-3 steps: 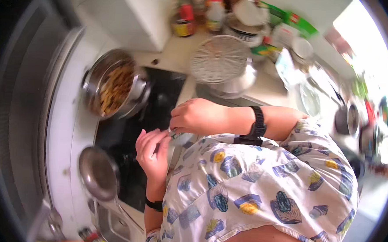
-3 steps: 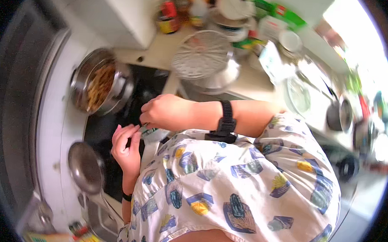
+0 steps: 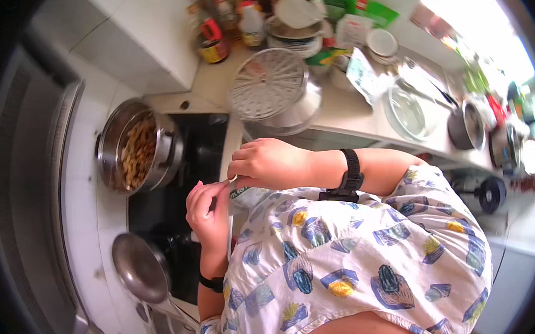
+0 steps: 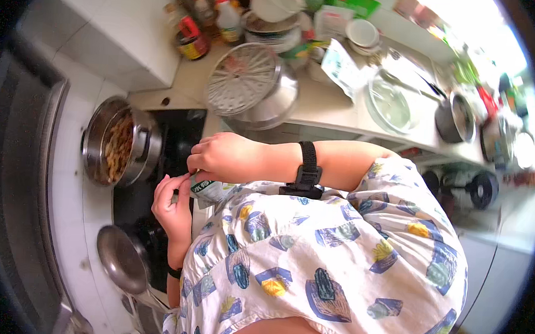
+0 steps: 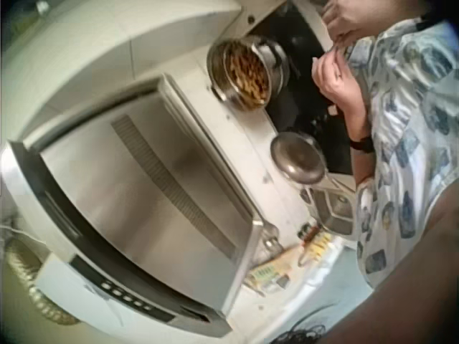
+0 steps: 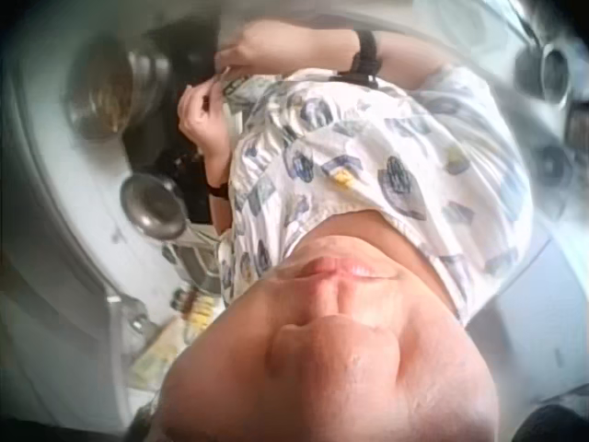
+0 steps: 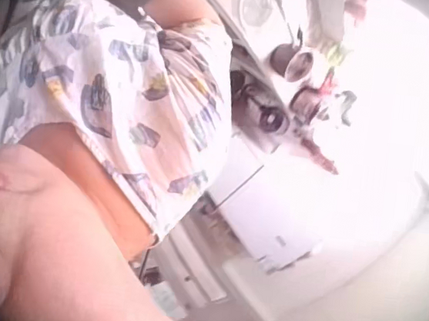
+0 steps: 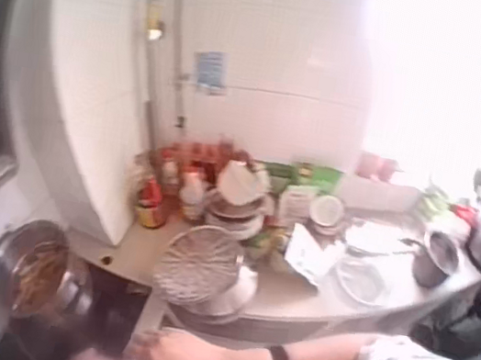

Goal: The person adds seasoning from multiple packets, pours sugar from a bag, and places a peeled vegetable from a plastic bag into a pot on a stove.

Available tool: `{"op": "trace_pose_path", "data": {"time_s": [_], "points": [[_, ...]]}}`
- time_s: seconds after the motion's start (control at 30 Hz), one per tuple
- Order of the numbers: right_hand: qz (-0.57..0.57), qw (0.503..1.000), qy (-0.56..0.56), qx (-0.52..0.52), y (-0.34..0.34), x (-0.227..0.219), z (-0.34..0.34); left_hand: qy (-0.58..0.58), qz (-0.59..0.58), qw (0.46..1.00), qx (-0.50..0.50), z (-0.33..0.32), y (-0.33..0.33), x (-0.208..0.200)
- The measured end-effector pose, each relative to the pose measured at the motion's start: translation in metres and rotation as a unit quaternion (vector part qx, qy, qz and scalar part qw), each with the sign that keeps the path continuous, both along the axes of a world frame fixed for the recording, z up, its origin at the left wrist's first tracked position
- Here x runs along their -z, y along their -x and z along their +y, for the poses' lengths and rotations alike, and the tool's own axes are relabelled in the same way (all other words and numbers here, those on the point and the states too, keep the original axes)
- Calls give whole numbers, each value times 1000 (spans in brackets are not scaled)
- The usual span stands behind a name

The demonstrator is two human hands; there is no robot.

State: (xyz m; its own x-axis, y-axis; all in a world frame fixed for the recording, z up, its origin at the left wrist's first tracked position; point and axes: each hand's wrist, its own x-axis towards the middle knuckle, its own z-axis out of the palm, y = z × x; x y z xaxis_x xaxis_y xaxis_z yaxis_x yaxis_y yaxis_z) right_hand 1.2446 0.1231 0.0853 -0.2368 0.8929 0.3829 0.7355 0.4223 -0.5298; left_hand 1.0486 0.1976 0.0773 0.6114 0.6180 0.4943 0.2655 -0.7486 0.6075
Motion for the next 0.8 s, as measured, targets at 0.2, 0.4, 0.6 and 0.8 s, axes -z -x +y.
{"op": "trace_pose_path", "data": {"time_s": [0.2, 0.4, 0.6, 0.8], "points": [[32, 987, -50, 147, -52, 9, -69, -152, 72, 973, 155, -19, -89, -10], [47, 969, -73, 231, -102, 5, -125, -106, 38, 979, 168, -45, -140, -11], [44, 968, -79, 233, -158, 5, -166, -153, 63, 962, 219, -88, -212, -30], [118, 949, -93, 276, -232, 1, -210, -187, 81, 962, 179, -112, -266, -40]]}}
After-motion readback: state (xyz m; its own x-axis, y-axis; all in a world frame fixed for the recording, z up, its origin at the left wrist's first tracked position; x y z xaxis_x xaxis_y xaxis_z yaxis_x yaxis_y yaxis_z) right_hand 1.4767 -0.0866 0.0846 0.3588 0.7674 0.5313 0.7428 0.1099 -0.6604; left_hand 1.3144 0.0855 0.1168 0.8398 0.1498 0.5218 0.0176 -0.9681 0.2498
